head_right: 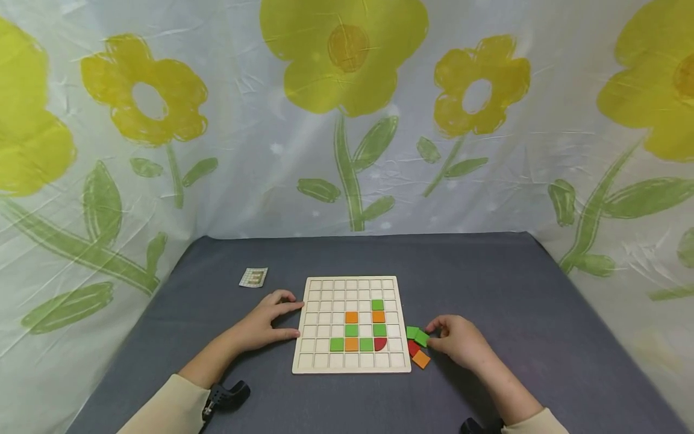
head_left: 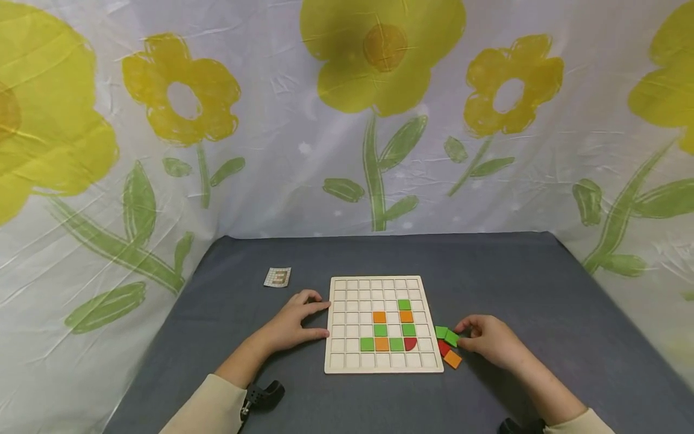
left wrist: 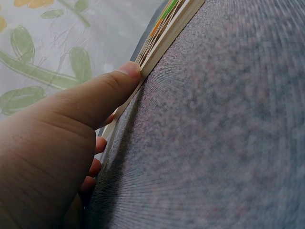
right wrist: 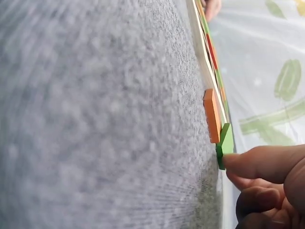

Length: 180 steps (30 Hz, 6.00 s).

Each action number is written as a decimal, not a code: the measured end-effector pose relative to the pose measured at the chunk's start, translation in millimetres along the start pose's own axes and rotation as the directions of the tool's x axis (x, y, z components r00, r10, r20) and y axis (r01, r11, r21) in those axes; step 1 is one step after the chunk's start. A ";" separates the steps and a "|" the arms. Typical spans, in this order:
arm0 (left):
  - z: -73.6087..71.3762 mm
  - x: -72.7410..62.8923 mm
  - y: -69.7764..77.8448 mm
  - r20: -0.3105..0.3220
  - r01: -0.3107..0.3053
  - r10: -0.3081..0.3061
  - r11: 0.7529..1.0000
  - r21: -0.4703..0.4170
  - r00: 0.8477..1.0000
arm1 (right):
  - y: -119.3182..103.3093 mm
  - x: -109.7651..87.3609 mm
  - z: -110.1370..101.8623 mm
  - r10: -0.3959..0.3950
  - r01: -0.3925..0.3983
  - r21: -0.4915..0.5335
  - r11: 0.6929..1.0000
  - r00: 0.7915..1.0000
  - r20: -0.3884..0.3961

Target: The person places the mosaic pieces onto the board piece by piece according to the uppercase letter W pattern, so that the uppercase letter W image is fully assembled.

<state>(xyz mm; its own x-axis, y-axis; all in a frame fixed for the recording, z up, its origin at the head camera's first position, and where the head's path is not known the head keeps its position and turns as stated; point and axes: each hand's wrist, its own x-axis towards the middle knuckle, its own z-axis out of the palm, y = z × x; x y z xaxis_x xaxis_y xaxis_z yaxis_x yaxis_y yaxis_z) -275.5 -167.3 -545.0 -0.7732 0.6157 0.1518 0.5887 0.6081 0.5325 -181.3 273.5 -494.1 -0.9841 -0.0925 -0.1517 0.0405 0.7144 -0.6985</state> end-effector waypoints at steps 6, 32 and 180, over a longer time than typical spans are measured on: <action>-0.1 -0.8 -1.6 -0.004 0.007 -0.007 1.000 0.001 1.000 | -3.1 -0.5 2.0 -0.020 0.019 -0.058 0.998 0.999 -0.027; 2.7 1.4 -3.3 -0.006 0.010 -0.010 1.000 -0.003 1.000 | -15.2 -11.1 7.0 -0.066 0.072 -0.232 0.970 0.997 0.030; -2.4 -0.6 4.7 -0.019 -0.002 0.001 1.000 -0.018 1.000 | -39.3 1.0 17.6 -0.111 0.087 -0.222 0.971 0.989 -0.100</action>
<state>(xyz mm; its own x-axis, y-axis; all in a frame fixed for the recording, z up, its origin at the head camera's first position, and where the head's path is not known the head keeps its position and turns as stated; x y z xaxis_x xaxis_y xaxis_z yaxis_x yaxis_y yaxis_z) -272.8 -166.1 -540.6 -0.7767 0.6071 0.1679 0.5856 0.5978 0.5475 -180.8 233.2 -479.0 -0.9949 -0.1013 -0.0023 -0.0842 0.8396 -0.5366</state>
